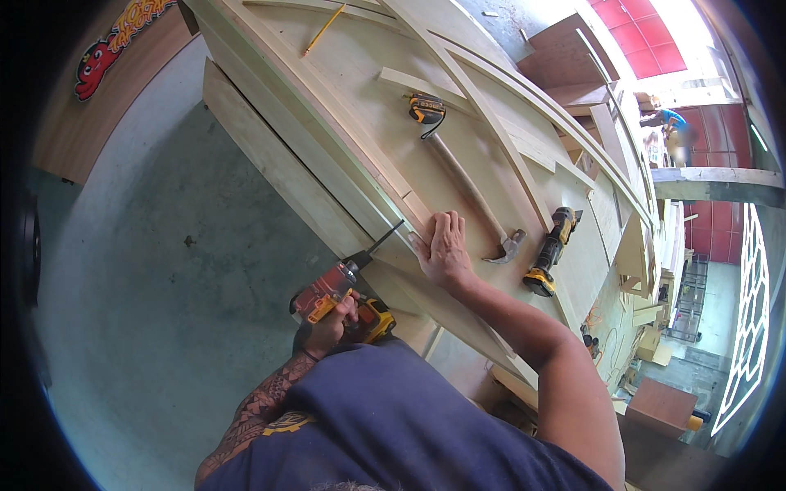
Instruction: The recorder measures, marks with a pencil, and uses a power drill to screw wooden strips onto a larger wood panel assembly.
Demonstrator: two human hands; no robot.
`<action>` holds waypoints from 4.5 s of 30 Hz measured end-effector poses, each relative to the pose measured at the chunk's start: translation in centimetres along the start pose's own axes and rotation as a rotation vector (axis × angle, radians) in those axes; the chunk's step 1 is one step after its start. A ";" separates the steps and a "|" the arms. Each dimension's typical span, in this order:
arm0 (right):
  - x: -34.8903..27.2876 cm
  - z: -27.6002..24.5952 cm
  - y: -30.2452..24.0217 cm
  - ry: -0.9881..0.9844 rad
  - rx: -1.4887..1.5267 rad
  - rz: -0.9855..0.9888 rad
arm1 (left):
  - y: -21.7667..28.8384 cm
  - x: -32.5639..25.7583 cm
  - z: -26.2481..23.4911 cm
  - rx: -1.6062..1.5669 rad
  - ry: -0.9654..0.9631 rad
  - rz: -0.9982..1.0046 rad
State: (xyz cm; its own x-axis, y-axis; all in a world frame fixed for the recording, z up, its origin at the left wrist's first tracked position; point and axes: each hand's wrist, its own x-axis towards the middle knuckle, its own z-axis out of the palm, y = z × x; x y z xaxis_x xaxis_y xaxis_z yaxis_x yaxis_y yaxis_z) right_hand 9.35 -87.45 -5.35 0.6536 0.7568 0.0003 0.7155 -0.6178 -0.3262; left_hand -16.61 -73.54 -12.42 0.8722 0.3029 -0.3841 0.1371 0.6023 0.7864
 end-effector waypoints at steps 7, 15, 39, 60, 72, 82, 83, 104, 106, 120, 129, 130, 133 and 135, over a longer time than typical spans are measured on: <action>-0.1 -0.1 -0.9 0.069 0.016 -0.003 | -0.1 -0.1 -0.7 0.044 0.044 0.133; -2.0 -0.4 -1.3 0.552 0.138 0.060 | 2.5 -5.8 -8.4 0.160 0.033 0.129; -21.5 3.0 -9.3 0.311 1.952 0.605 | -0.5 -17.7 -7.5 0.459 -0.135 0.027; -31.3 -2.7 6.1 -0.198 2.377 0.653 | -11.5 -22.8 14.0 0.501 0.137 0.135; -30.4 -4.1 7.2 -0.200 2.160 0.752 | -14.2 -23.1 17.2 0.528 0.180 0.179; -30.1 -5.3 8.7 -0.250 1.984 0.754 | -14.2 -22.6 18.2 0.508 0.151 0.221; -30.2 -5.4 8.7 -0.244 1.980 0.753 | -14.0 -22.6 18.5 0.493 0.159 0.222; -32.9 -6.7 12.2 0.170 0.320 0.052 | -17.9 -22.9 20.5 0.148 0.202 0.280; -32.3 -8.9 11.9 0.181 0.184 0.093 | -18.5 -22.9 20.5 0.228 0.236 0.262; -29.7 -8.0 16.9 -0.045 0.084 0.165 | -21.7 -20.7 21.0 0.298 0.185 0.346; -28.6 -8.9 16.6 -0.201 -0.037 0.116 | -23.1 -20.6 21.1 0.294 0.174 0.283; -28.5 -8.9 16.7 -0.212 -0.049 0.112 | -23.0 -20.6 21.2 0.251 0.164 0.290; -28.0 -9.5 16.9 -0.266 -0.021 0.169 | -22.9 -20.8 21.5 0.257 0.176 0.287; -27.6 -9.8 17.3 -0.300 0.016 0.177 | -22.4 -20.6 21.6 0.256 0.168 0.310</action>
State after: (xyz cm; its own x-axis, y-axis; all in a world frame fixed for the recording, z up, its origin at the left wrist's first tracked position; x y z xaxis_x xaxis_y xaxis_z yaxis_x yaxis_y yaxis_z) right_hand 6.11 -121.13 -1.73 0.6640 0.6686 -0.3347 0.5917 -0.7435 -0.3115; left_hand -27.54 -109.23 -11.66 0.8048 0.5693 -0.1676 0.0112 0.2679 0.9634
